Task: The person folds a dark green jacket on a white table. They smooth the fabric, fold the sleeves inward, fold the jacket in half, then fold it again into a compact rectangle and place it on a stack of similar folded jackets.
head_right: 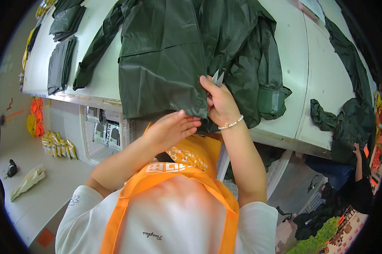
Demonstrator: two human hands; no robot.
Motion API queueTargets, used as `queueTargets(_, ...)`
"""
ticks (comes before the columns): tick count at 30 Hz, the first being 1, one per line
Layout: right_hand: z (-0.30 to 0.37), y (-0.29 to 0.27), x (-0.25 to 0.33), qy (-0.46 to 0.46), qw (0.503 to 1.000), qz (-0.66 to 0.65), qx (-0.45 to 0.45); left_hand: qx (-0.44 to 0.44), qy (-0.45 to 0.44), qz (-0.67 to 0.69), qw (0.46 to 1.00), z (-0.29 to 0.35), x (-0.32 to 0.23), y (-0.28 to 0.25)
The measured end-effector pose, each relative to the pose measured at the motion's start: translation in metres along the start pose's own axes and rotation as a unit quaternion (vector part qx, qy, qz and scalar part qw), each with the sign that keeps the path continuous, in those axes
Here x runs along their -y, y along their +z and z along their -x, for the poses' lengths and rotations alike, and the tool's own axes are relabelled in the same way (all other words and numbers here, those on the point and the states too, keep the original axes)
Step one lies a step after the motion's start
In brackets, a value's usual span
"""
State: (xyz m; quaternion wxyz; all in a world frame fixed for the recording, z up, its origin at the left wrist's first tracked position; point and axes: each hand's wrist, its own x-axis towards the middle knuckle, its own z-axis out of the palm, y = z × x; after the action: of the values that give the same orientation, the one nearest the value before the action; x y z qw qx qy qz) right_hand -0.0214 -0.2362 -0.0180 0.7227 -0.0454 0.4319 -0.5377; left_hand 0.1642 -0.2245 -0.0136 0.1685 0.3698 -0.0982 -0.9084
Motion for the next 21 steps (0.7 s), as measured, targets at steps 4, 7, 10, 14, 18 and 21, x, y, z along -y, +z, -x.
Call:
queueTargets(4,0.005,0.014,0.000,-0.016,0.998,0.023,-0.060,-0.035,0.022,0.012,0.999,-0.009,0.014,0.007)
queueTargets(7,0.008,0.005,-0.004,-0.042,0.989,0.128,-0.058,-0.045,0.064,-0.004,0.997,-0.002,0.008,0.027)
queueTargets(10,0.032,0.012,0.004,-0.101,0.969,0.221,-0.044,-0.073,0.135,0.004,0.988,0.001,0.002,0.038)
queueTargets(14,0.061,-0.026,-0.004,-0.244,0.872,0.424,-0.024,-0.098,0.188,-0.058,0.976,0.007,-0.006,0.044)
queueTargets(18,0.080,-0.007,0.001,-0.311,0.799,0.514,-0.007,-0.116,0.211,-0.098,0.966,0.007,-0.003,0.047)
queueTargets(21,0.079,-0.003,0.001,-0.346,0.772,0.533,-0.012,-0.122,0.219,-0.108,0.962,0.006,-0.002,0.054)
